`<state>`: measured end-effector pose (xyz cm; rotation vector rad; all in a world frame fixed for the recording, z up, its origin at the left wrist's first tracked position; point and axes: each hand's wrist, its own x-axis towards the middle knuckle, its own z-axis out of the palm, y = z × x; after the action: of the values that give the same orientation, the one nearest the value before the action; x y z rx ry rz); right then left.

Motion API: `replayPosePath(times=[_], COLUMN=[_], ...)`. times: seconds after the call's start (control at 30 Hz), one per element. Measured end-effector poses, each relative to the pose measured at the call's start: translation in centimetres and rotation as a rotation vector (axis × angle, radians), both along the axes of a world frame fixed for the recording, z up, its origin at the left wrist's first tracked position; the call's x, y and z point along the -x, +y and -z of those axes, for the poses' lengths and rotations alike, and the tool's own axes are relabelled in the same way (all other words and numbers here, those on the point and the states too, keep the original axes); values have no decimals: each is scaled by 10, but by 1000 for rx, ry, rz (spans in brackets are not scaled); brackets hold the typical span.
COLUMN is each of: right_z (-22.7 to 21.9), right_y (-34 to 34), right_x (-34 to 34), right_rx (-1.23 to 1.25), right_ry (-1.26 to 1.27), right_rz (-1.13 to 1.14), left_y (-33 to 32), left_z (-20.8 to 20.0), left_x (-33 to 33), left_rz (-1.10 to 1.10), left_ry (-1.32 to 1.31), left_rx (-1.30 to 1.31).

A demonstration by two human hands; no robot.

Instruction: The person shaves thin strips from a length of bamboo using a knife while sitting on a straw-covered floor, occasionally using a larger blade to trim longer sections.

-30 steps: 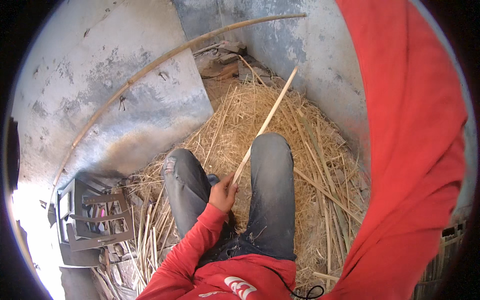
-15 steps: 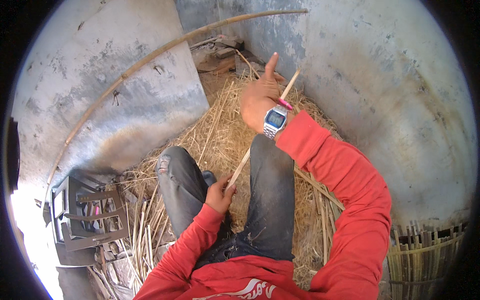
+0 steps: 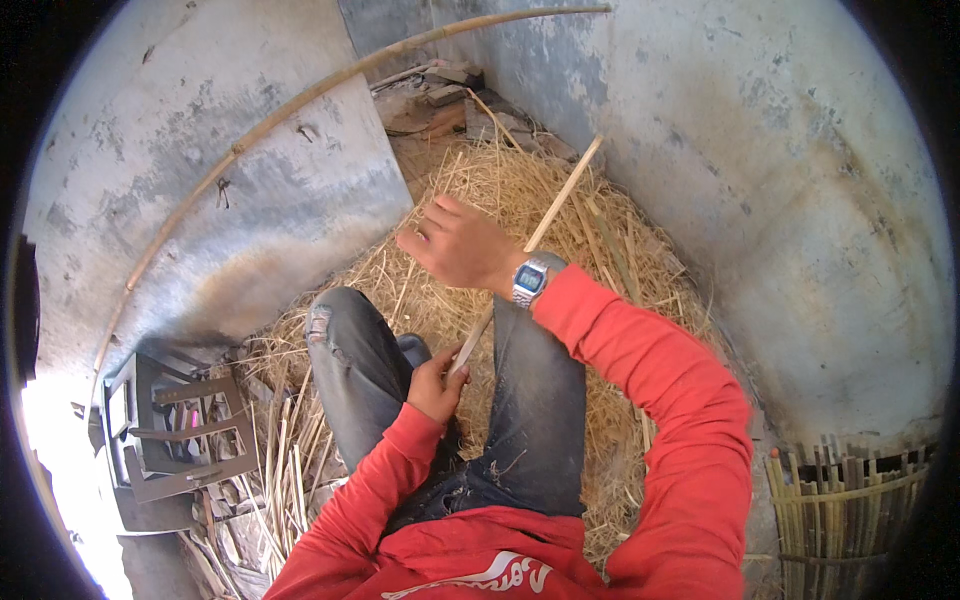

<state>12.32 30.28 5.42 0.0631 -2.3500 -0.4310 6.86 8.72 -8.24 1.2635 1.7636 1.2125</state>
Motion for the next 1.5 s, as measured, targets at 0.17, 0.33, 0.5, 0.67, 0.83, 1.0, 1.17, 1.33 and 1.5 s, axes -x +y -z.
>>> replayPosePath(times=[0.17,0.33,0.5,0.67,0.83,1.0,1.17,1.33,1.5], right_z=[20,22,23,13,-3,-34,-12,10,29], right_y=[-2,-6,-18,-32,-101,-173,-186,-191,-202], right_x=[2,1,-9,-73,-137,-154,-148,-154,-145], right_rx=[23,80,209,576,1126,1504,1722,1912,1940], right_ry=[-82,-97,53,677,1114,909,786,646,616], right_rz=[94,121,56,116,99,-30,-22,-17,-50], left_y=[0,-3,-5,-23,-80,-123,-108,-104,-111], left_z=[8,14,5,-27,-72,-104,-137,-224,-257], left_x=[-1,1,4,11,19,5,45,107,69], left_rz=[1,-15,-21,-128,-208,-247,-708,-1059,-1067], left_ry=[25,21,-38,279,261,84,755,602,397], left_rx=[-17,-31,-6,-197,-258,-267,-666,-1239,-1236])
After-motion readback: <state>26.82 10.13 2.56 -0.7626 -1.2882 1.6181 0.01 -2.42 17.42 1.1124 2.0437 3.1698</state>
